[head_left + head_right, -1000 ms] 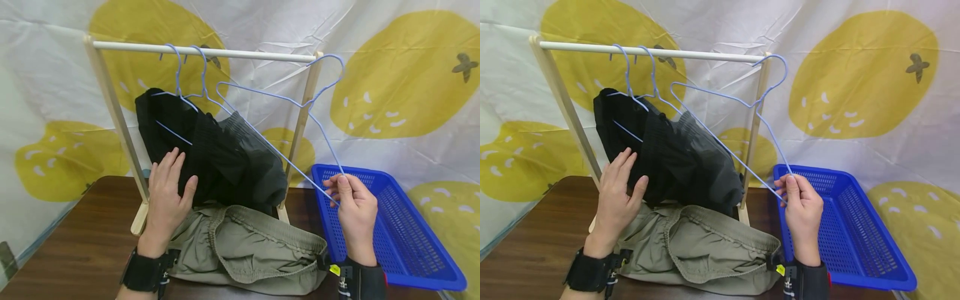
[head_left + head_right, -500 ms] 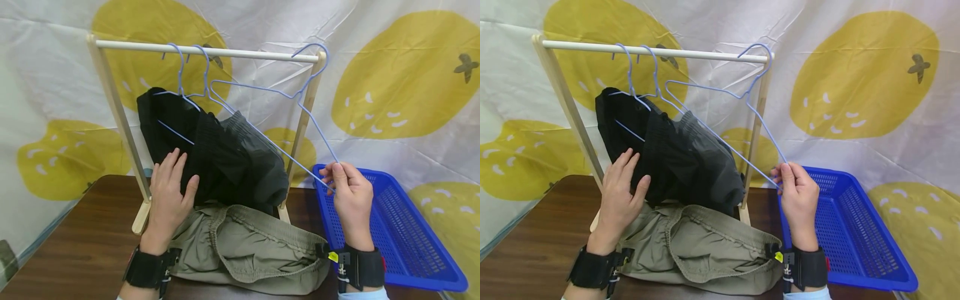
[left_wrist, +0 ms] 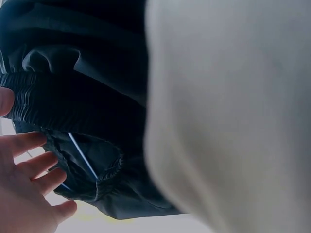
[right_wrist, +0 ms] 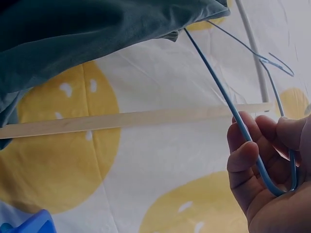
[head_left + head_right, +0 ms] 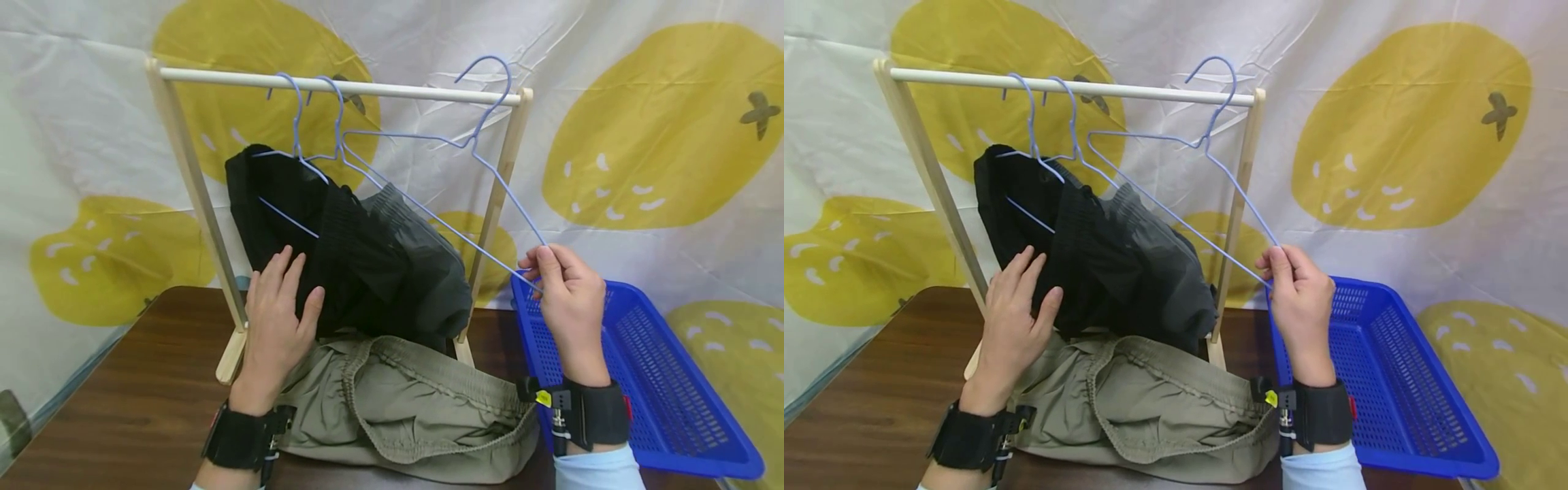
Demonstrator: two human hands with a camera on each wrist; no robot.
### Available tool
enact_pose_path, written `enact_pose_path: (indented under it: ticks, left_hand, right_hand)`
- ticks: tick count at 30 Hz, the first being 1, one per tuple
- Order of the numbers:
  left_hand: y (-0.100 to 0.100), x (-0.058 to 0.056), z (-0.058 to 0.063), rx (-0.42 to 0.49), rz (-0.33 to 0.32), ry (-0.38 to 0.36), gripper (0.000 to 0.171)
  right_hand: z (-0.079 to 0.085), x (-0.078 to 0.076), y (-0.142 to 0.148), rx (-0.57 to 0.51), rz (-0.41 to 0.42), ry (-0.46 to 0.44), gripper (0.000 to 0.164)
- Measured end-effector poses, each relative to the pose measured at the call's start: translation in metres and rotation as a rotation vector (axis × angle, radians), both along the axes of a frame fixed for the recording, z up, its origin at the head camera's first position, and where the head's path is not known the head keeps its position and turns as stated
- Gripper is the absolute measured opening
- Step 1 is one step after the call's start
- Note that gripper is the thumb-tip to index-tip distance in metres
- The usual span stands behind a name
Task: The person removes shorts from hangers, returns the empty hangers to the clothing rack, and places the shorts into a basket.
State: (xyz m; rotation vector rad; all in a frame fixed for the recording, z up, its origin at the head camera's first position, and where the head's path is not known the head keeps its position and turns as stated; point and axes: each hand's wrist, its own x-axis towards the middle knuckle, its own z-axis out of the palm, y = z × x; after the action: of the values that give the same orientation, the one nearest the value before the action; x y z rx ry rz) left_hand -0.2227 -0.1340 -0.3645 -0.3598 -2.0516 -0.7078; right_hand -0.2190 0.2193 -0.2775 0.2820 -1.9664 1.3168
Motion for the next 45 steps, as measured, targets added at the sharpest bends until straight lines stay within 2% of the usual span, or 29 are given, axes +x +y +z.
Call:
enact_pose_path:
  ticks: [17, 26, 33, 37, 43, 45]
  left_hand:
    - [-0.003, -0.002, -0.004, -0.007, 0.012, -0.005, 0.075]
    - [-0.004, -0.002, -0.005, -0.001, 0.008, 0.006, 0.077]
    - [-0.005, -0.002, -0.006, 0.000, 0.008, 0.008, 0.077]
    - [-0.005, -0.001, -0.005, 0.003, 0.003, 0.004, 0.076]
    - [-0.004, 0.000, -0.001, 0.011, -0.016, 0.020, 0.076]
    - [-0.003, 0.000, 0.002, 0.012, -0.022, 0.029, 0.076]
  right_hand:
    - [0.006, -0.014, -0.013, 0.144, -0.025, -0.027, 0.028]
    - [0.000, -0.014, -0.012, 0.200, -0.006, -0.081, 0.029]
    - [-0.004, -0.014, -0.012, 0.193, 0.014, -0.113, 0.029]
    - [-0.008, -0.010, -0.010, 0.212, -0.029, -0.108, 0.026]
    - [-0.020, -0.001, -0.005, 0.258, -0.172, 0.024, 0.022]
    - [-0.023, 0.002, -0.003, 0.248, -0.193, 0.057, 0.022]
